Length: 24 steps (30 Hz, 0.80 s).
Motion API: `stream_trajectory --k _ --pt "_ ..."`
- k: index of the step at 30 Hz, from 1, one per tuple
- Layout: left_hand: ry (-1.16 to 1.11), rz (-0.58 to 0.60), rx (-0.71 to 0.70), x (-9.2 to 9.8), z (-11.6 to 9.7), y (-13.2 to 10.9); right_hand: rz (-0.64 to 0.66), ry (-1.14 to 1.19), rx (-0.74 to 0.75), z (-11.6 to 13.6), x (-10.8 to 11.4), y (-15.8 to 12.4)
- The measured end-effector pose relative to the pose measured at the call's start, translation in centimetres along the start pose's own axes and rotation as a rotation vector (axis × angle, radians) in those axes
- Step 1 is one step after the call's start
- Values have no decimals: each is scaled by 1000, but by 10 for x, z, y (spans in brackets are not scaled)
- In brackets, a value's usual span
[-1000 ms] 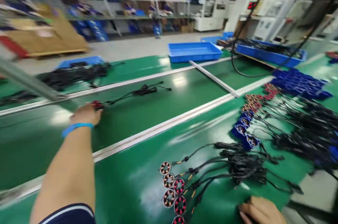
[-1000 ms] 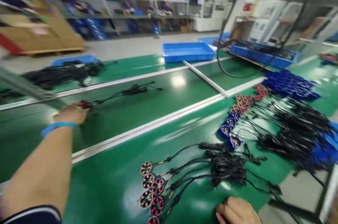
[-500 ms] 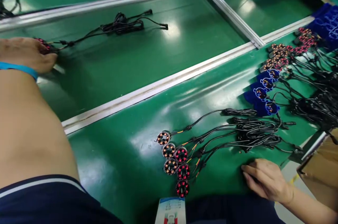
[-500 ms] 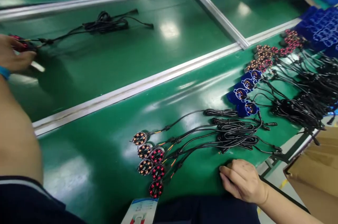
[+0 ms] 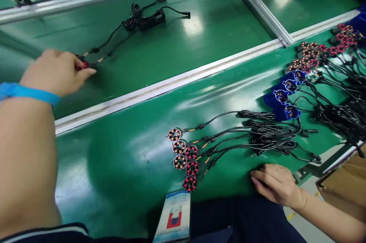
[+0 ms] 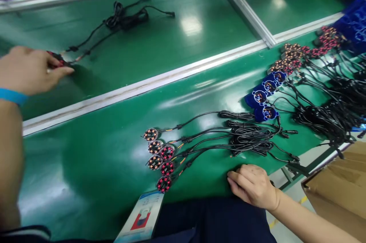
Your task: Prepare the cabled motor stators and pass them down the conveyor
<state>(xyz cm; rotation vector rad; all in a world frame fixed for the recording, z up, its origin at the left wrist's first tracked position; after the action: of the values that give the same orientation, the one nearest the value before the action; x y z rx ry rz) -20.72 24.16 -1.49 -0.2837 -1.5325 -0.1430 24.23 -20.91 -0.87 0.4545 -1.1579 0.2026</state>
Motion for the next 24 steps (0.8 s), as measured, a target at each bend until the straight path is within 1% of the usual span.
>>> stream_trajectory --k 1,2,3,4,5,6,7,9,10,12,14,16,18,20,21,23,24 --pt "29 11 60 5 -17 -28 18 33 48 1 5 4" --pt "72 16 73 10 -35 -57 32 59 117 2 11 10" --pt "118 -3 75 14 -53 -85 39 68 199 1 19 19" --pt "160 -5 65 17 -68 -112 33 47 276 -1 27 30" --pt "190 -36 75 18 -80 -137 19 -2 336 -6 35 45" --pt "199 -41 61 17 -89 -159 0 -70 370 -14 41 63" --pt "189 -19 44 15 -96 -178 -20 -147 378 -24 46 85" --pt "144 37 47 7 -101 -207 -26 -283 358 -48 47 139" --pt "107 52 56 3 -100 -218 -14 -334 349 -60 44 169" --pt "34 47 79 -2 -97 -234 67 -380 316 -79 29 234" --pt "-16 17 97 -4 -93 -244 186 -415 297 -84 6 297" --pt "-34 -11 125 -5 -93 -251 275 -391 320 -73 -21 354" --pt "-38 -33 163 -5 -95 -253 319 -393 340 -49 -48 402" --pt "-45 -50 203 -5 -98 -254 364 -469 379 -21 -73 438" --pt "-48 -56 219 -6 -99 -254 393 -524 405 -8 -83 451" --pt "-50 -63 241 -7 -100 -254 443 -618 455 10 -96 466" --pt "-48 -66 248 -8 -99 -255 450 -646 474 15 -99 469"
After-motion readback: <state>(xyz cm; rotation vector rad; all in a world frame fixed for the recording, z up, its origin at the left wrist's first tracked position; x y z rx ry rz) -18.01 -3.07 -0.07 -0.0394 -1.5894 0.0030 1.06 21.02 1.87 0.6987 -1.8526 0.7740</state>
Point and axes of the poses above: each hand's wrist, its own y-axis towards the middle knuckle, its own x-axis out of the back of the hand, z = x × y, the point moved 3 cm from there along y, towards the middle knuckle, and after that the axes turned 7 degrees about -y, right-handed, at the moved point
